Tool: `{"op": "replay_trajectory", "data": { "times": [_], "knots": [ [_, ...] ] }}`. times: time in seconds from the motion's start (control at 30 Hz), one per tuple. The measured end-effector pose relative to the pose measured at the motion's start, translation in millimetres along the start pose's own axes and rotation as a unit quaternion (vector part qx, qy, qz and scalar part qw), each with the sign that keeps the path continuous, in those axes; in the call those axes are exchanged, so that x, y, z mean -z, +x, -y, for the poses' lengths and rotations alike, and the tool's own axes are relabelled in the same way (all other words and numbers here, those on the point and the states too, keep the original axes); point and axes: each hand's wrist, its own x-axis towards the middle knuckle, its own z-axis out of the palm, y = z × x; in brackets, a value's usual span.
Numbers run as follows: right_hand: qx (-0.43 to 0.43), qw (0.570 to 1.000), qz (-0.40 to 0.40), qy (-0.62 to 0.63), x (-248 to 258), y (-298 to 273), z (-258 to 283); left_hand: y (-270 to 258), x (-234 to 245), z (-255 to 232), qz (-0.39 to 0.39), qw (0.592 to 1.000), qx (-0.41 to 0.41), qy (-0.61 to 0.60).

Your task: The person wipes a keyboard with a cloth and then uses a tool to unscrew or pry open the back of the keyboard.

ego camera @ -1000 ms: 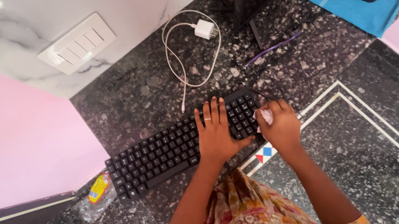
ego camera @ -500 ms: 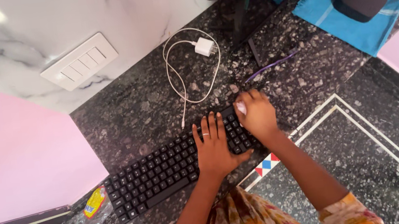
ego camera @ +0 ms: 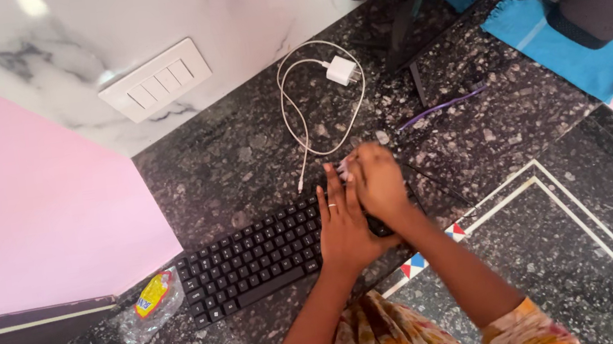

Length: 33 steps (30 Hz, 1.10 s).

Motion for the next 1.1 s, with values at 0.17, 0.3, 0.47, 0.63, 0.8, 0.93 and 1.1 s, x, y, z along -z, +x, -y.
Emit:
{"op": "replay_trajectory", "data": {
  "times": [0.17, 0.3, 0.47, 0.63, 0.8, 0.93, 1.1],
  "knots": [
    [-0.004, 0.998, 0.013, 0.069, 7.4, -8.3, 14.6, -0.8, -1.0, 0.1, -0.010, 1.000, 0.002, 0.025],
    [0.103, 0.994, 0.016, -0.026, 31.5, -15.1, -0.7, 3.2, 3.0, -4.2, 0.046, 0.998, 0.027, 0.033],
    [0.023, 0.997, -0.028, -0.075, 46.5, -22.9, -20.5, 12.8, 4.0, -7.7, 0.106, 0.991, 0.030, 0.074],
    [-0.024, 0.994, -0.062, -0.087, 59.9, -55.5, -13.8, 11.6, 1.6, -7.4, 0.085, 0.994, 0.021, 0.071],
    [-0.032, 0.990, -0.064, -0.120, 67.9, -102.0, 13.2, 8.1, -4.7, -3.4, 0.033, 0.997, 0.000, 0.070],
    [-0.095, 0.989, -0.016, -0.112, 77.5, -109.2, 30.1, 6.8, -10.3, -3.4, 0.040, 0.997, -0.010, 0.068],
    [0.087, 0.993, 0.060, -0.054, 59.8, -66.5, 31.8, 1.8, -14.6, 6.0, 0.039, 0.980, -0.058, 0.186]
  ]
}}
